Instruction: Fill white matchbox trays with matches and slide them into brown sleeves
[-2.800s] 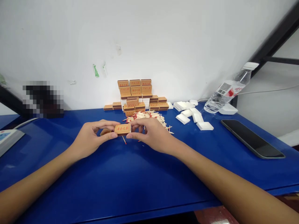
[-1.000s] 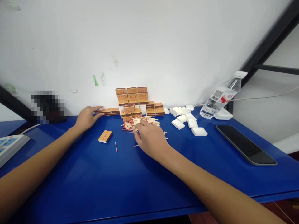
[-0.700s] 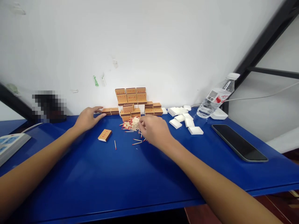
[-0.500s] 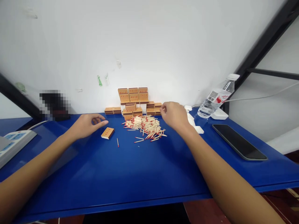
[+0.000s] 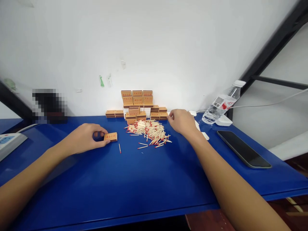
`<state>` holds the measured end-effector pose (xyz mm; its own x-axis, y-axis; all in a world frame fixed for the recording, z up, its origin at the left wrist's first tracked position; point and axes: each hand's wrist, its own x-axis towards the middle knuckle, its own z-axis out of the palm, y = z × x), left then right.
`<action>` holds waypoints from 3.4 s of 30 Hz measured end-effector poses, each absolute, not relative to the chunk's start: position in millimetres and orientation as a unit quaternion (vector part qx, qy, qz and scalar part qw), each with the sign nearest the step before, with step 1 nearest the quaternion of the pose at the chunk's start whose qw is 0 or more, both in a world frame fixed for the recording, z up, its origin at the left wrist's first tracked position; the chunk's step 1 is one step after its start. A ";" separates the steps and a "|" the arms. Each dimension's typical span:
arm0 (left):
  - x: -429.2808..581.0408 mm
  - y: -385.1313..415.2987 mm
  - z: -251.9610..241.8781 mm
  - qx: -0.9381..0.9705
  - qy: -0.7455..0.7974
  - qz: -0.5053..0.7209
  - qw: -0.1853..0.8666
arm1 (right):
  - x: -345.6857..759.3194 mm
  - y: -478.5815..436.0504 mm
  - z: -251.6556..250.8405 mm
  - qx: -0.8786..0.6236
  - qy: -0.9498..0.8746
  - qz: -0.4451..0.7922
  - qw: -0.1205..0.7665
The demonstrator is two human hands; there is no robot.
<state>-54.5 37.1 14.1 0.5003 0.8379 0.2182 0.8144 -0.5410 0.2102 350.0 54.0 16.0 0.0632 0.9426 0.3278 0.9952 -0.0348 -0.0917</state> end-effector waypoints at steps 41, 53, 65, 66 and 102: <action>-68.6 43.9 12.0 0.877 0.468 0.101 -0.034 | 393.1 52.1 35.5 -0.734 -0.668 0.081 -0.088; -47.6 28.8 12.0 0.906 0.359 0.211 -0.079 | 330.5 16.4 48.2 -0.553 -0.804 0.125 0.180; -14.4 -11.5 14.2 0.931 0.308 0.140 0.138 | 249.0 -29.7 15.1 -0.355 -0.895 0.240 0.125; -13.6 -11.4 12.4 0.930 0.311 0.132 0.144 | 253.5 -26.7 16.3 -0.365 -0.891 0.243 0.122; -23.0 -0.2 17.4 0.911 0.357 0.116 0.172 | 249.1 2.7 8.7 -0.400 -0.868 0.200 0.214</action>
<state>-23.0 -0.2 17.4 0.7181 0.6903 0.0889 0.6101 -0.6858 0.3969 249.1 2.7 8.7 -0.5881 0.7805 0.2121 0.6089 0.5999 -0.5191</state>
